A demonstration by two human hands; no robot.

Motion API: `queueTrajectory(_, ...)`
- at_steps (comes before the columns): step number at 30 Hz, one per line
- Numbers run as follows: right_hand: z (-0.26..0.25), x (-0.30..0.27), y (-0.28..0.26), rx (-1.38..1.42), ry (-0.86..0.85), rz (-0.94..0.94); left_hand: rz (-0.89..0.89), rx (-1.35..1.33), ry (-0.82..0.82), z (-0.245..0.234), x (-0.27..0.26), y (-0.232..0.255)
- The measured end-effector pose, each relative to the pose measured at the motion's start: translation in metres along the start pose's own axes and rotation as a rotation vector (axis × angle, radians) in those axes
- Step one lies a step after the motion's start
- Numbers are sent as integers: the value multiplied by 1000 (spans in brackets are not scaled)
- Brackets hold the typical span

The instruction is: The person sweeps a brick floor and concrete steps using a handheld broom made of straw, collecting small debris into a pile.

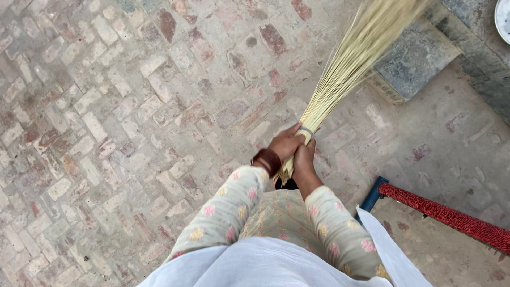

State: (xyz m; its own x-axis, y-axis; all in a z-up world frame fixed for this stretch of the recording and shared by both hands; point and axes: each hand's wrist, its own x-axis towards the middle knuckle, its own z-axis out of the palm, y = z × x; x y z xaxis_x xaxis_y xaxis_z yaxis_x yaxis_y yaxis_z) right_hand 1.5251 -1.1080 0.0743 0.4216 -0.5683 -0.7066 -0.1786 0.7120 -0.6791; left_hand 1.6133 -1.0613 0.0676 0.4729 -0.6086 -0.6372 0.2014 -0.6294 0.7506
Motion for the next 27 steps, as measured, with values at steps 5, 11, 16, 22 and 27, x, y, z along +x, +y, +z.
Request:
queueTrajectory(5,-11,78,-44,-64,-120,132,-81,-154,219,20,52,32)
queueTrajectory(11,-32,48,-53,-113,-148,-196,49,-155,240,33,-7,87)
queueTrajectory(16,-9,37,-33,-58,-19,23,-58,-65,8,5,7,62)
queueTrajectory(22,0,95,-55,-31,-77,50,-136,-33,125,0,53,87)
queueTrajectory(27,14,61,-72,-166,-87,-163,79,-141,92,-4,35,65)
